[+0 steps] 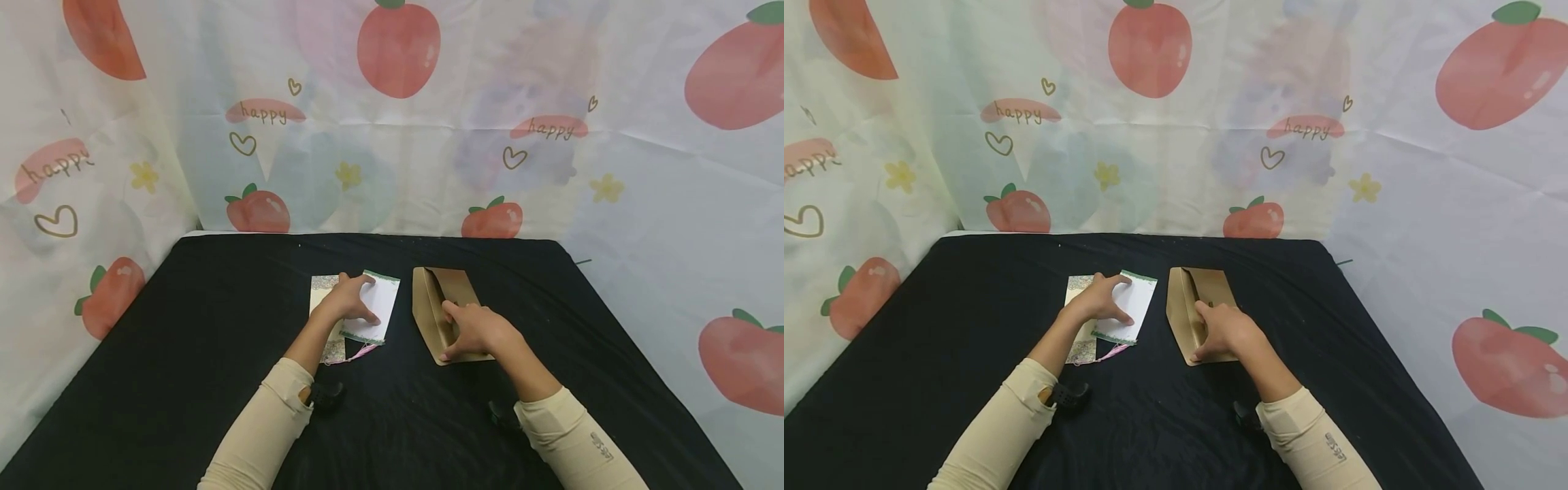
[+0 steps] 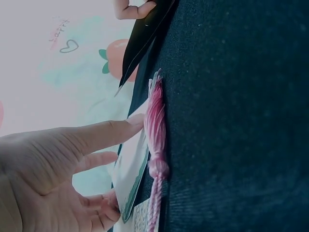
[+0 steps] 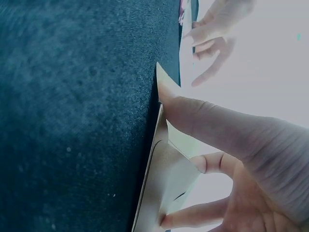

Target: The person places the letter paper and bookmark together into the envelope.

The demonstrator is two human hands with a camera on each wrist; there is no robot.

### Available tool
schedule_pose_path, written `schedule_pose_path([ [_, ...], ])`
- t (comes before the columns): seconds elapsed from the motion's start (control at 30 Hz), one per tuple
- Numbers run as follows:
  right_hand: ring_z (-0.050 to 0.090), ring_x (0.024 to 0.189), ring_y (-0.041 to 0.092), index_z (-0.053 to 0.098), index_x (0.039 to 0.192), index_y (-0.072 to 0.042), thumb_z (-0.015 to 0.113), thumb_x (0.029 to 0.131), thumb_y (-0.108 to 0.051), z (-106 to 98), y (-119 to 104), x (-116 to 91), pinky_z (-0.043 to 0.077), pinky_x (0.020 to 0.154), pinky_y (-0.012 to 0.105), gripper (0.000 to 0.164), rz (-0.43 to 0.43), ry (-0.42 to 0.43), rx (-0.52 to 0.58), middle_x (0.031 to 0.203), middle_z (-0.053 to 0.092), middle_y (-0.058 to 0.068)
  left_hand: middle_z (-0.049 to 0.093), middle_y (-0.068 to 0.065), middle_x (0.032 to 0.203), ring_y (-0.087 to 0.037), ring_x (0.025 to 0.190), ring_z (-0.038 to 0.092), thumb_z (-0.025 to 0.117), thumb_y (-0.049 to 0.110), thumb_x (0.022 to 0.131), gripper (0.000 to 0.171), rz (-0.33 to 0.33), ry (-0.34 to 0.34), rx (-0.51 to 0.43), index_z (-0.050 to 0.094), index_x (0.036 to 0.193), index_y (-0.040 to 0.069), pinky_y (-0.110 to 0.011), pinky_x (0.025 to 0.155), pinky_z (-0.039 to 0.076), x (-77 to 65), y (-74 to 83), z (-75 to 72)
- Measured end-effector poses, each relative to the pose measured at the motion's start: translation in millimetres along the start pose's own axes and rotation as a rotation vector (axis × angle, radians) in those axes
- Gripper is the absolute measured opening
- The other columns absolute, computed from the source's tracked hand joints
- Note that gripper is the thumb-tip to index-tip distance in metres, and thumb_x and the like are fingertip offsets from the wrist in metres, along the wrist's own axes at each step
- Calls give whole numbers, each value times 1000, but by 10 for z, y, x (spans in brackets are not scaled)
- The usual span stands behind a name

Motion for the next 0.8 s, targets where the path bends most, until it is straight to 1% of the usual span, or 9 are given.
schedule_pose_path([
  [0.03,54,76,26,50,105,-15,94,73,-46,-2,-1,-1,45,65,42,63,3,-1,1,83,54,6,41,-25,138,-37,115,50,99,22,70,87,5,-6,-3,58,147,16,-53,92,50,5,-2,1],
  [0.13,54,76,26,51,105,-15,95,73,-45,-5,3,-1,45,65,43,63,7,-3,2,83,54,6,46,-23,146,-37,125,51,97,19,72,81,38,-28,0,60,144,14,-52,100,47,19,6,5],
  [0.27,54,77,26,51,106,-15,94,73,-46,-4,1,-3,45,65,42,63,5,-6,2,83,54,6,51,-18,151,-36,138,46,96,16,74,76,83,-52,19,62,141,10,-50,109,41,34,8,1],
  [0.37,54,76,26,50,105,-15,94,73,-47,-5,-9,-1,45,65,42,63,1,-9,4,83,54,6,51,-18,151,-36,139,47,95,14,74,74,95,-57,20,63,141,10,-49,109,41,35,-6,-20],
  [0.57,54,76,26,50,104,-15,94,73,-45,-1,-20,3,45,65,42,62,2,-3,3,83,54,6,53,-21,148,-37,138,48,93,10,75,70,114,-53,-12,65,139,8,-50,107,43,19,-38,-79],
  [0.7,53,76,26,50,104,-15,94,74,-45,10,-3,1,45,66,42,61,-5,1,1,83,53,6,56,-20,146,-36,134,51,93,8,74,68,134,-36,-33,67,136,6,-47,106,45,28,-55,-92],
  [0.8,53,75,25,50,103,-14,94,74,-44,21,11,-10,45,66,42,61,-7,4,1,83,52,6,58,-20,143,-34,128,55,93,7,75,67,141,-33,-66,67,136,6,-45,102,47,40,-51,-88],
])
Point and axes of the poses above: each hand's wrist, its own x-axis towards the middle knuckle, its own z-axis out of the palm, y = z × x, the point moved 1 cm from there along x, towards the middle knuckle
